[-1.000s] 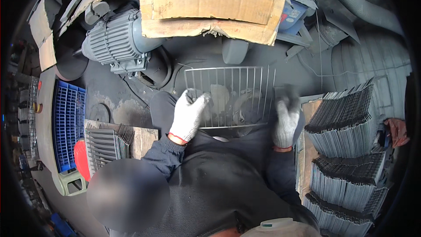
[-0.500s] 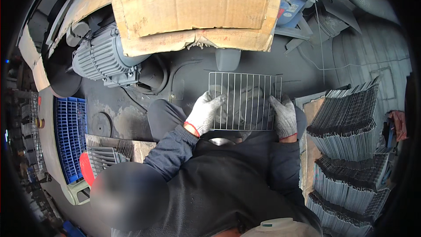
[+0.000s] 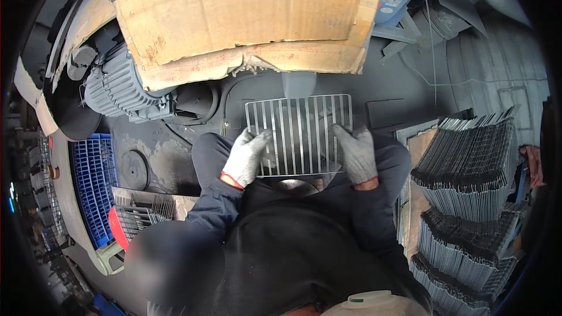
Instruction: Inspecting and stacking metal wire grates in a fabrication shop.
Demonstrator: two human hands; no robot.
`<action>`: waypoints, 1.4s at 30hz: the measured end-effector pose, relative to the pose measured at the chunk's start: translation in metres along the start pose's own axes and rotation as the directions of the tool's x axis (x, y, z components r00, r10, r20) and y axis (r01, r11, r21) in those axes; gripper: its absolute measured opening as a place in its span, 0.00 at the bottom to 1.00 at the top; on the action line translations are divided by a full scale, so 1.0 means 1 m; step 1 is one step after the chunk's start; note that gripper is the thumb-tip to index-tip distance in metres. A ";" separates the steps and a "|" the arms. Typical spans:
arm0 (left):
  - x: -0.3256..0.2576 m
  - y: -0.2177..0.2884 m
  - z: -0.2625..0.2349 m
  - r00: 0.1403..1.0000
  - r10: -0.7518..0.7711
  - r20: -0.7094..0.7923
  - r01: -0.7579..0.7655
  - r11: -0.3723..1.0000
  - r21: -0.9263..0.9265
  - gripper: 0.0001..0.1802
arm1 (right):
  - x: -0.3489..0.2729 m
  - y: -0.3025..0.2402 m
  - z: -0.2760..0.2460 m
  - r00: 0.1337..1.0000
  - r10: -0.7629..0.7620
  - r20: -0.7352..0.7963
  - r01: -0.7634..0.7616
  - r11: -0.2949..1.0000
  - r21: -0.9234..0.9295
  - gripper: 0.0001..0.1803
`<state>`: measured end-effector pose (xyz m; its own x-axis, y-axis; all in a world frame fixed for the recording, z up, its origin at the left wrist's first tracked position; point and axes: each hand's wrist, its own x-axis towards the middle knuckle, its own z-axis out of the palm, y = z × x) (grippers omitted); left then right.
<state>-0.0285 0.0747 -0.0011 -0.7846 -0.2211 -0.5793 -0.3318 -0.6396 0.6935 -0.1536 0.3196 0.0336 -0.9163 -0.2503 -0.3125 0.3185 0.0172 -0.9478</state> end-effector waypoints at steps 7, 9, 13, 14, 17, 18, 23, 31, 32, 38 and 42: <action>0.006 -0.008 0.025 0.994 -0.056 0.097 0.054 0.998 0.027 0.16 | 0.002 -0.011 -0.023 0.998 0.013 -0.059 -0.012 1.000 0.027 0.13; -0.003 0.000 0.017 1.000 0.025 -0.014 -0.025 1.000 0.001 0.15 | 0.005 0.001 -0.008 0.999 0.050 -0.010 -0.049 0.997 0.052 0.13; -0.020 0.006 -0.046 0.996 0.008 -0.094 -0.005 0.999 0.031 0.13 | 0.006 0.024 0.039 0.988 0.106 0.113 -0.097 0.992 -0.086 0.12; -0.021 0.007 -0.055 0.996 -0.013 -0.087 0.014 1.000 0.017 0.14 | 0.001 0.018 0.044 0.978 0.184 0.099 -0.170 0.976 -0.134 0.12; -0.015 0.007 -0.031 0.996 0.052 -0.067 -0.050 0.998 0.024 0.15 | 0.001 0.015 0.031 0.994 0.086 0.074 -0.085 0.996 -0.020 0.11; -0.011 0.007 -0.017 0.995 0.036 -0.089 -0.029 0.997 0.072 0.15 | -0.001 0.010 0.025 0.999 0.032 0.029 -0.034 0.997 0.075 0.12; 0.010 -0.006 0.023 0.991 -0.084 0.104 0.074 0.993 0.095 0.17 | -0.005 -0.009 -0.024 0.992 0.000 -0.125 0.004 0.999 0.032 0.15; -0.011 0.001 -0.050 0.987 0.006 -0.159 -0.004 1.000 0.011 0.16 | 0.004 0.019 0.044 0.990 0.087 0.111 -0.078 0.994 -0.078 0.13; -0.015 0.004 -0.056 0.991 -0.004 -0.137 0.003 1.000 -0.006 0.16 | 0.005 0.023 0.046 0.990 0.088 0.111 -0.080 0.994 -0.079 0.13; 0.007 -0.009 -0.017 0.996 0.074 -0.058 -0.067 0.992 0.109 0.17 | 0.002 0.009 0.011 0.999 -0.029 0.041 0.028 0.999 0.015 0.18; 0.016 -0.010 0.018 0.997 -0.027 0.073 0.021 0.997 0.081 0.20 | -0.005 -0.007 -0.017 0.995 -0.012 -0.094 0.010 1.000 -0.018 0.19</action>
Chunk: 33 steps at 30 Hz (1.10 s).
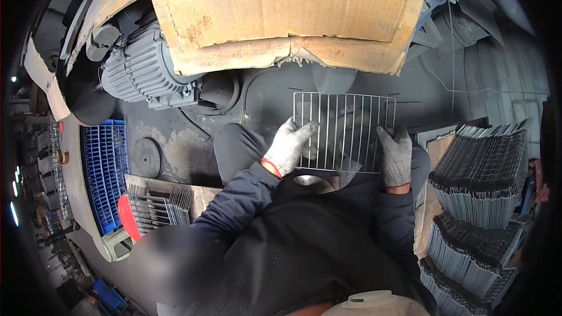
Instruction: Inspecting and stacking metal wire grates in a fabrication shop.
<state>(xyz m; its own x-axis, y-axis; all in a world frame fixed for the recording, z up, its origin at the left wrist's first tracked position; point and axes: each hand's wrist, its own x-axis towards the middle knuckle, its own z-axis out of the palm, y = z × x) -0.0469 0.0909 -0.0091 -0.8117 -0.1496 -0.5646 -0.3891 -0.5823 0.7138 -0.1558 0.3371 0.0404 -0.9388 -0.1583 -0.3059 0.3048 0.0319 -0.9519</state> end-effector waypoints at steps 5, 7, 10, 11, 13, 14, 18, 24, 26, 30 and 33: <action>-0.014 0.003 -0.022 0.992 0.074 -0.099 -0.080 0.995 -0.053 0.17 | 0.008 0.021 0.021 0.996 -0.011 0.091 0.007 0.999 0.042 0.18; -0.024 -0.002 -0.048 0.971 0.045 -0.234 -0.072 0.992 -0.108 0.13 | 0.001 0.011 0.059 0.986 0.026 0.166 -0.024 1.000 -0.014 0.14; -0.043 0.004 -0.080 0.985 -0.021 -0.172 0.002 0.994 -0.112 0.12 | 0.006 0.039 0.069 0.965 0.105 0.242 -0.102 0.994 -0.026 0.16; -0.045 0.004 -0.082 0.988 -0.010 -0.154 -0.012 0.990 -0.141 0.13 | 0.006 0.043 0.068 0.967 0.102 0.233 -0.099 0.995 -0.026 0.15; -0.038 -0.003 -0.073 0.983 0.024 -0.182 -0.049 0.990 -0.134 0.13 | 0.004 0.044 0.064 0.969 0.099 0.227 -0.095 0.995 -0.031 0.15; -0.034 0.002 -0.059 0.980 0.070 -0.188 -0.094 0.988 -0.121 0.14 | 0.004 0.037 0.056 0.978 0.063 0.200 -0.063 0.998 -0.006 0.14; -0.014 0.011 -0.010 0.997 0.070 -0.030 -0.071 0.997 -0.039 0.18 | -0.002 0.007 0.012 0.999 -0.029 0.029 0.028 0.999 0.031 0.16; -0.003 0.011 0.013 0.998 0.026 0.059 -0.025 0.999 -0.029 0.21 | -0.003 -0.002 -0.011 0.997 0.065 -0.041 -0.065 0.998 -0.001 0.16; -0.008 0.016 -0.012 0.999 0.038 -0.015 -0.037 0.998 0.048 0.23 | -0.002 -0.007 0.018 1.000 -0.002 0.029 0.002 1.000 -0.009 0.11; -0.031 0.022 -0.081 0.992 -0.077 -0.104 0.067 0.993 -0.098 0.21 | 0.018 0.021 0.049 0.970 0.126 0.208 -0.090 0.981 -0.173 0.13; -0.035 0.049 -0.070 0.989 -0.133 -0.063 0.123 0.982 -0.143 0.21 | 0.026 0.019 0.039 0.868 -0.137 0.478 0.260 0.944 -0.202 0.13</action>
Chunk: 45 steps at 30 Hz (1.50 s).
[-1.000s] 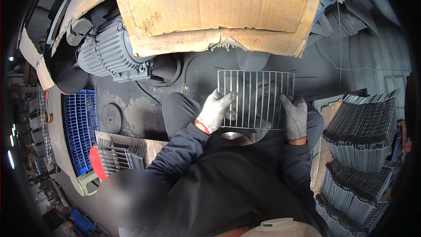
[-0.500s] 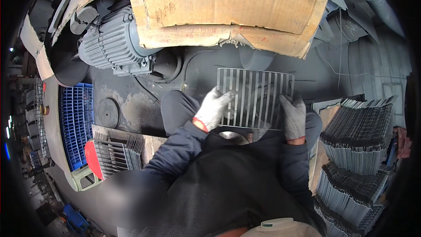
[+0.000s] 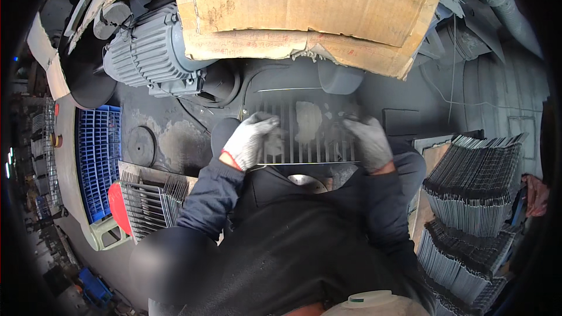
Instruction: Inspecting and stacking metal wire grates in a fabrication shop.
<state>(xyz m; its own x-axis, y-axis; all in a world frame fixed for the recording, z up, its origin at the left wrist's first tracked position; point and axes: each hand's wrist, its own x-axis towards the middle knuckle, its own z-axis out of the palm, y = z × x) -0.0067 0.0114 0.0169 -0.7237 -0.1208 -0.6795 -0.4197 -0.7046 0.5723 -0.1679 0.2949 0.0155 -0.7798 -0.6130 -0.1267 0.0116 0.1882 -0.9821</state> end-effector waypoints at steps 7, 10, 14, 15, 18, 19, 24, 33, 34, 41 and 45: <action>0.048 -0.022 0.101 0.933 -0.026 0.360 0.030 1.000 -0.006 0.17 | -0.061 0.026 -0.121 0.981 -0.186 -0.055 0.124 0.819 -0.560 0.16; 0.034 -0.021 0.080 0.952 0.076 0.295 -0.090 0.995 0.034 0.14 | -0.054 -0.016 -0.073 0.890 0.333 -0.312 -0.236 0.921 0.310 0.16; -0.014 0.007 -0.024 0.968 0.075 0.239 -0.034 0.985 -0.169 0.09 | 0.004 0.000 0.008 0.998 0.028 0.054 -0.018 0.981 -0.192 0.12; -0.025 0.006 -0.046 0.990 0.134 0.038 -0.132 0.990 -0.049 0.10 | 0.013 -0.032 0.044 0.960 0.268 0.081 -0.278 0.949 0.152 0.08; -0.074 0.012 -0.052 0.967 0.225 -0.122 -0.224 0.974 0.021 0.12 | -0.002 -0.024 0.078 0.953 0.257 0.159 -0.301 0.860 0.413 0.17; -0.087 0.008 -0.053 0.963 0.233 -0.134 -0.230 0.973 0.033 0.13 | -0.011 -0.028 0.080 0.954 0.248 0.166 -0.296 0.860 0.415 0.17; -0.118 -0.023 -0.033 0.945 0.324 -0.044 -0.312 0.934 0.173 0.15 | -0.055 -0.044 0.064 0.972 0.197 0.132 -0.235 0.869 0.436 0.22; -0.121 -0.038 0.020 0.755 0.647 0.111 -0.603 0.617 0.507 0.09 | -0.109 -0.042 0.027 0.982 0.009 -0.191 0.085 0.872 0.482 0.15; -0.120 -0.038 0.021 0.755 0.645 0.118 -0.604 0.615 0.507 0.09 | -0.114 -0.042 0.026 0.980 0.008 -0.198 0.090 0.872 0.482 0.15; -0.122 -0.043 0.032 0.722 0.681 0.123 -0.652 0.610 0.451 0.08 | -0.132 -0.045 0.025 0.970 -0.091 -0.225 0.203 0.814 0.545 0.16; -0.112 -0.047 0.024 0.690 0.708 0.148 -0.673 0.552 0.493 0.11 | -0.129 -0.042 0.028 0.964 -0.102 -0.247 0.213 0.850 0.481 0.14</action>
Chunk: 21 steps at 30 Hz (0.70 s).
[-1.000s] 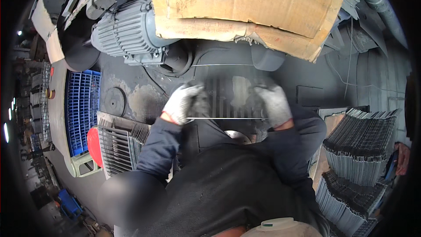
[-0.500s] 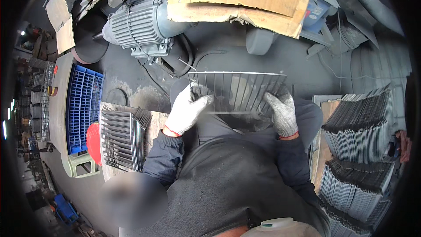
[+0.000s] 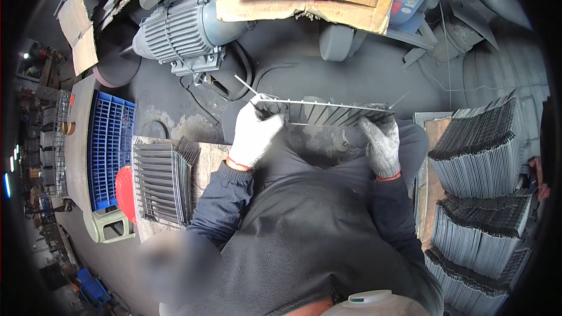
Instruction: Inspecting and stacking metal wire grates in a fabrication shop.
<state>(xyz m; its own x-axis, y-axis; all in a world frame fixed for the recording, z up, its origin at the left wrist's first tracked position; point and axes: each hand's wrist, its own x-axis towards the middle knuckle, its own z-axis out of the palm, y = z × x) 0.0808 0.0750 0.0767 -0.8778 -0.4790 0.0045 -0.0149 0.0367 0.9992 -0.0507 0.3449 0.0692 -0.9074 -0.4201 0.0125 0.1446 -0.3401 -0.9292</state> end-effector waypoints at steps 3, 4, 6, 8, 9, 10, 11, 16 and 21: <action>0.009 -0.004 -0.002 0.984 -0.174 0.050 0.178 0.977 -0.117 0.10 | 0.019 -0.017 0.009 0.976 0.215 -0.018 -0.213 0.945 -0.248 0.13; 0.012 -0.006 -0.001 0.930 -0.336 0.150 0.363 0.902 -0.235 0.09 | 0.024 -0.014 0.006 0.987 0.162 -0.017 -0.159 0.941 -0.297 0.13; 0.021 -0.020 0.010 0.922 -0.354 0.154 0.384 0.883 -0.268 0.09 | 0.039 0.005 -0.008 0.974 0.220 -0.060 -0.228 0.935 -0.272 0.13; 0.033 -0.037 0.017 0.915 -0.360 0.183 0.398 0.878 -0.265 0.12 | 0.054 0.020 -0.022 0.954 0.282 -0.102 -0.299 0.923 -0.243 0.14; 0.039 -0.044 0.021 0.915 -0.358 0.186 0.398 0.876 -0.270 0.12 | 0.060 0.023 -0.027 0.947 0.297 -0.120 -0.318 0.914 -0.251 0.14; 0.045 -0.048 0.027 0.916 -0.369 0.159 0.401 0.860 -0.314 0.12 | 0.065 0.024 -0.028 0.940 0.314 -0.135 -0.339 0.905 -0.258 0.15; 0.051 -0.051 0.031 0.915 -0.381 0.133 0.403 0.843 -0.357 0.13 | 0.070 0.023 -0.028 0.940 0.315 -0.134 -0.340 0.902 -0.264 0.15; 0.084 -0.058 0.056 0.931 -0.320 0.173 0.356 0.902 -0.246 0.15 | 0.087 0.015 -0.038 0.931 0.213 -0.296 -0.312 0.886 -0.344 0.13; 0.105 -0.065 0.084 0.932 -0.308 0.190 0.344 0.916 -0.208 0.17 | 0.098 -0.004 -0.041 0.922 0.160 -0.352 -0.263 0.927 -0.267 0.08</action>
<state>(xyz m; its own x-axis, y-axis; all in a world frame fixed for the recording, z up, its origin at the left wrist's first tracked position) -0.0505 0.0963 0.0087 -0.9047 -0.2916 -0.3107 -0.2165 -0.3135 0.9246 -0.1562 0.3399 0.0593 -0.9526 -0.1459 -0.2669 0.2669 0.0199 -0.9635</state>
